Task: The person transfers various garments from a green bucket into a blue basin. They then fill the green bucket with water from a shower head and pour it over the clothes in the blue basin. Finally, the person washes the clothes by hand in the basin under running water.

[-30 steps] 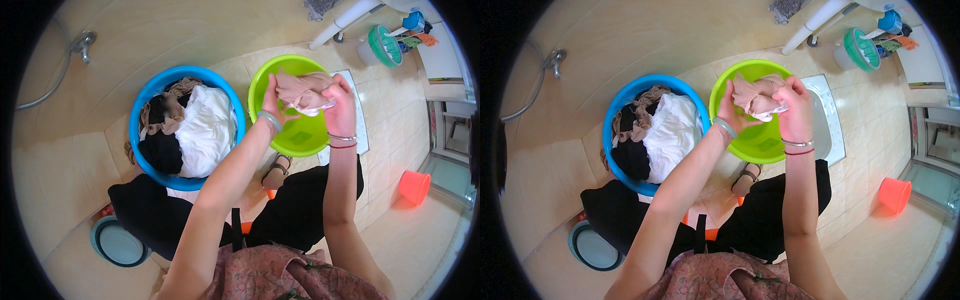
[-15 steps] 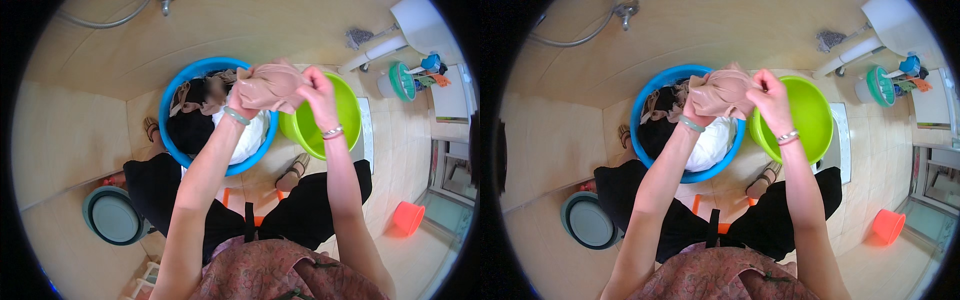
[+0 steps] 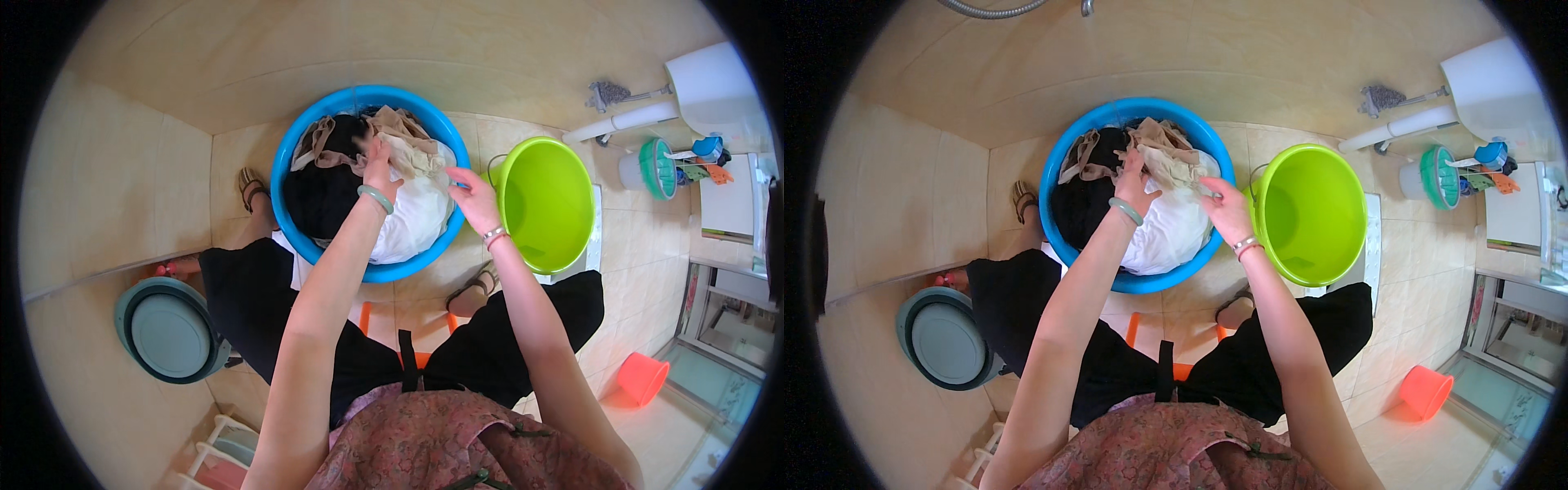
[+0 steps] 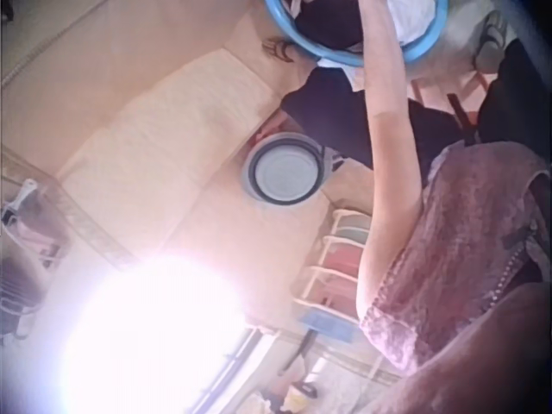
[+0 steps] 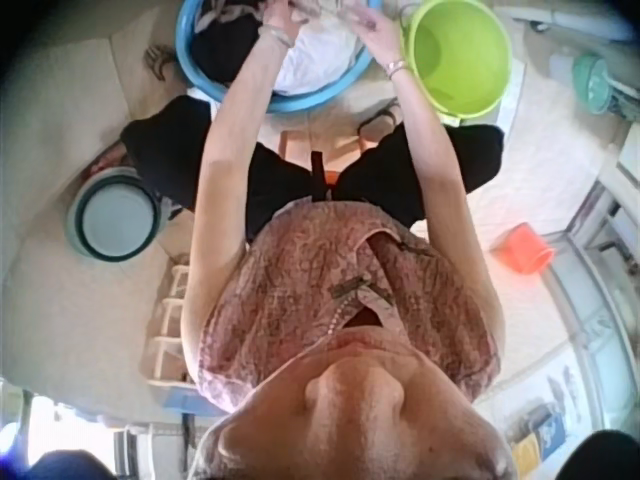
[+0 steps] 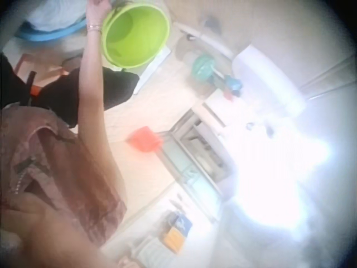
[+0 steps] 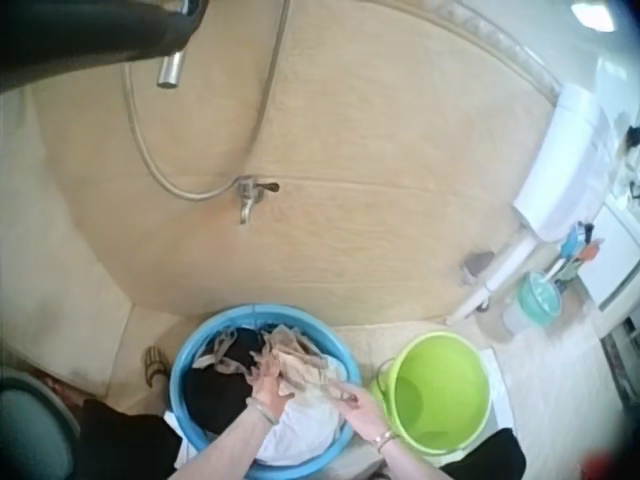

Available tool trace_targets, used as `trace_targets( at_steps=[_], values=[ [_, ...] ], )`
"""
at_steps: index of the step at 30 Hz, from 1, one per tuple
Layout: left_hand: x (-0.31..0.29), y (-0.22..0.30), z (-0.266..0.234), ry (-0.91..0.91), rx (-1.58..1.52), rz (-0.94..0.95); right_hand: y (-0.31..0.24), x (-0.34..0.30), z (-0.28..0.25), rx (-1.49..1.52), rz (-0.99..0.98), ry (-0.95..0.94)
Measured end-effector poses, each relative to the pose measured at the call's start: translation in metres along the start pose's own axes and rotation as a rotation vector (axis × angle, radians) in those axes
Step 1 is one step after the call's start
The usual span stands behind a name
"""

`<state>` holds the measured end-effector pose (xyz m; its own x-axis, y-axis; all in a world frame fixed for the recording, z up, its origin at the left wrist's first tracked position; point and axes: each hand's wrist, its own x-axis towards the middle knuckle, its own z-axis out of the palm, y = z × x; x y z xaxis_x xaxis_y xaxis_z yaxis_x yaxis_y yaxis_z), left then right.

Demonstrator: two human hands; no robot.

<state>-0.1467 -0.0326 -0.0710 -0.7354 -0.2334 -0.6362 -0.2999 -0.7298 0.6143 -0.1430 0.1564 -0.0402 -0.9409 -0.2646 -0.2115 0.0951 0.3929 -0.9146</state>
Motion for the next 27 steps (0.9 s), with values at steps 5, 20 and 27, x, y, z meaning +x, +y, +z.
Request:
trace_targets(
  at_steps=[5,20,27],
  values=[
    [0.007,-0.024,0.003,0.100,0.117,0.018,0.013,-0.038,-0.027,0.120,0.007,0.201],
    [-0.065,-0.157,0.119,-0.268,0.353,-0.215,0.096,-0.082,-0.181,-0.720,0.714,0.967],
    [-0.022,-0.189,0.100,-0.200,0.520,-0.010,0.166,-0.079,-0.214,-0.479,0.853,0.877]
  ],
)
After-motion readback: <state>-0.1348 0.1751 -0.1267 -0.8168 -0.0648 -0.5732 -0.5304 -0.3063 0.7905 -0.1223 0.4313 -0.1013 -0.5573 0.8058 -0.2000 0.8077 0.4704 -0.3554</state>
